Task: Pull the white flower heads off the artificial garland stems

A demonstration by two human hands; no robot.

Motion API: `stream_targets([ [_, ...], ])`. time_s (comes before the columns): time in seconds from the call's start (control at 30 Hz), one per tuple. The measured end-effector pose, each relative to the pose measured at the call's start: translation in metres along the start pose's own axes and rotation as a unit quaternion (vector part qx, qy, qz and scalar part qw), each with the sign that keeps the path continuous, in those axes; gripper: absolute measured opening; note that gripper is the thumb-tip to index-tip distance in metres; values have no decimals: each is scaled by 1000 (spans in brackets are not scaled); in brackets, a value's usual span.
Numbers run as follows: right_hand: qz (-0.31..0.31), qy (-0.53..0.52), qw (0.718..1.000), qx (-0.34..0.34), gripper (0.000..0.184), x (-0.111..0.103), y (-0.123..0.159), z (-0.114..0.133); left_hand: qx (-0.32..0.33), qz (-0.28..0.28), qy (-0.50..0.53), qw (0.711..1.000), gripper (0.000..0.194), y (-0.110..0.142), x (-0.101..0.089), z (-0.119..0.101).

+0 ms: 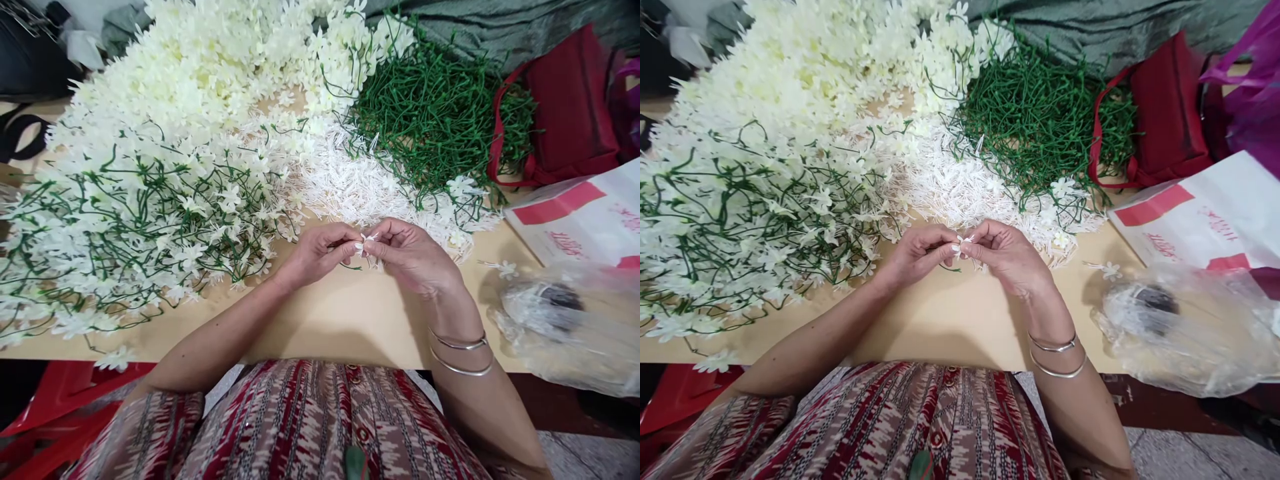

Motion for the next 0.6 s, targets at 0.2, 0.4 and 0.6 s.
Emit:
stream_targets([
  [0.2,-31,-9,999,-35,28,-4,6,6,7,-46,35,998,33,-1,2,-2],
  [0.4,-126,311,935,-113,21,-2,26,8,10,-168,-8,986,37,2,0,-1],
  [0.6,-184,537,808,-156,17,0,29,6,63,-41,-40,996,25,4,7,-7],
])
Point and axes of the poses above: each hand's wrist, its own y-axis away from the middle knuckle, its own x-axis out of the palm, z = x × y, the point moved 2 cm from there along -y, towards the middle knuckle, and after that the axes turned 10 degrees about x, right-handed, at the moved point
